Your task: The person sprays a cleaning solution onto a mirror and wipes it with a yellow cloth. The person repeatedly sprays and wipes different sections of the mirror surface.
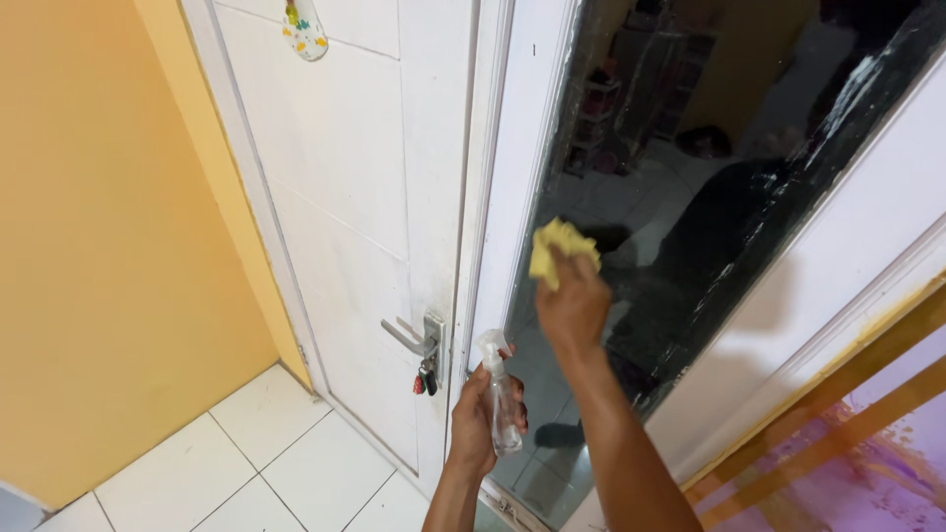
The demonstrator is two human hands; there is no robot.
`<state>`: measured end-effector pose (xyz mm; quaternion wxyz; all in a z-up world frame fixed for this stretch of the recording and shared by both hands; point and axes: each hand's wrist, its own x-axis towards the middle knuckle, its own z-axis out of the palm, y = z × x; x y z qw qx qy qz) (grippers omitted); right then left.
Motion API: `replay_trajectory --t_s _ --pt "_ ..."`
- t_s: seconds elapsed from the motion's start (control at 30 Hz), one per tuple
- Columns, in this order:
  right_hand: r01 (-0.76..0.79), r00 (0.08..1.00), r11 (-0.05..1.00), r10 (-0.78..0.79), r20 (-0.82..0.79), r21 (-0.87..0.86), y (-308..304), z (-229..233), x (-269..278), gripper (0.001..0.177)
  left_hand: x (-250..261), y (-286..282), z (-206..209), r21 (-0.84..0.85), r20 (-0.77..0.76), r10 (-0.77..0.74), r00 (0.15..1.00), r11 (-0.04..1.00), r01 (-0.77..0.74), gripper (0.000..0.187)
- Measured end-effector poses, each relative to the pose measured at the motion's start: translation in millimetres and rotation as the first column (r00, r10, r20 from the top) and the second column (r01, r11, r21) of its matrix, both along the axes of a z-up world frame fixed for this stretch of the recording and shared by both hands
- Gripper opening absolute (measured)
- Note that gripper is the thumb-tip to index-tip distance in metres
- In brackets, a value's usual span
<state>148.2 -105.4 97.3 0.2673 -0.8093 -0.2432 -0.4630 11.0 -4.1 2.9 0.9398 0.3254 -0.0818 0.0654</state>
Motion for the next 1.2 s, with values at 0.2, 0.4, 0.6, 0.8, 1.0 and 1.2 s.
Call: replay_trajectory --t_s 0.2,0.4,0.6,0.8,1.0,1.2 --pt "-0.039 0.998 0.993 0.043 -0.039 0.115 3.0 -13.2 -4.7 0.052 2.0 3.8 -6.6 -0.016 -0.017 -0.005 1.0 1.0 0.005 0.057" --pt "0.008 0.954 0.997 0.015 -0.299 0.074 -3.7 -142.5 -28.1 0.048 0.8 6.0 -5.1 -0.019 0.002 0.0 1.0 1.0 0.0 0.055" --pt "-0.019 0.994 0.999 0.023 -0.105 0.042 -8.1 -91.7 -8.0 0.051 2.5 -0.6 -1.7 -0.033 -0.002 -0.033 0.999 0.999 0.033 0.055" --pt "0.024 0.998 0.998 -0.027 0.054 0.053 -9.8 28.8 7.0 0.048 -1.0 -4.6 -5.2 0.002 0.013 -0.024 1.0 1.0 0.024 0.057" --pt "-0.02 0.996 0.956 -0.008 -0.093 -0.292 -12.2 -40.8 -1.2 0.045 -8.1 0.9 0.0 -0.004 -0.015 -0.005 1.0 1.0 0.005 0.056" --pt "-0.058 0.998 0.647 0.059 -0.026 -0.76 -33.8 -79.1 2.7 0.036 -14.0 5.5 2.3 -0.013 -0.019 0.031 0.999 0.999 -0.031 0.055"
